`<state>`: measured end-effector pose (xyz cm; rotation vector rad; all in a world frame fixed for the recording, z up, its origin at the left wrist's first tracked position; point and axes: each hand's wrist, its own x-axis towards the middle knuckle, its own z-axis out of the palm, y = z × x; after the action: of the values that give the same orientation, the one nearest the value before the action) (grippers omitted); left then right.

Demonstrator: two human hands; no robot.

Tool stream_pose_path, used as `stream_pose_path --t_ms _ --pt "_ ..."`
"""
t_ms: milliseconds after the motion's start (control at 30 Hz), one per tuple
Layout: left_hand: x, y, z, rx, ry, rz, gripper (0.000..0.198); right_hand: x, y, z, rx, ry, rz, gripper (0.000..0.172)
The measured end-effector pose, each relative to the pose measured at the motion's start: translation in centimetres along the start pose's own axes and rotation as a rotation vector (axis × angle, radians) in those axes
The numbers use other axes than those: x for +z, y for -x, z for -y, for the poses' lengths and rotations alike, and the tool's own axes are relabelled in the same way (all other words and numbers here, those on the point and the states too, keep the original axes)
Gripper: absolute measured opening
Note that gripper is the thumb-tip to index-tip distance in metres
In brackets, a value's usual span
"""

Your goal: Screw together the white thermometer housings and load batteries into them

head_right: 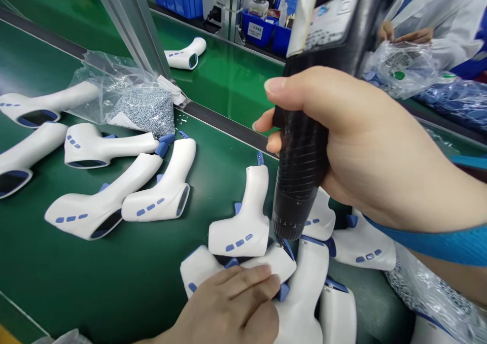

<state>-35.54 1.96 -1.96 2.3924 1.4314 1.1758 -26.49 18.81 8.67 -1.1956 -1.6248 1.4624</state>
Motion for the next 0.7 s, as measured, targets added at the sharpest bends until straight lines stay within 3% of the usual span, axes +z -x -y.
stream_pose_path --t_ms 133,300,700 --pt "-0.1 0.2 0.0 0.022 0.009 0.036 0.030 1.1 -2.0 0.0 0.158 -0.025 -0.045 0.016" --pt "-0.2 0.3 0.2 0.031 0.040 0.092 0.027 1.6 -3.9 -1.0 0.226 -0.060 -0.003 0.014" --pt "-0.3 0.3 0.1 0.032 0.054 0.145 0.023 1.9 -4.0 -2.1 0.297 -0.039 -0.011 0.021"
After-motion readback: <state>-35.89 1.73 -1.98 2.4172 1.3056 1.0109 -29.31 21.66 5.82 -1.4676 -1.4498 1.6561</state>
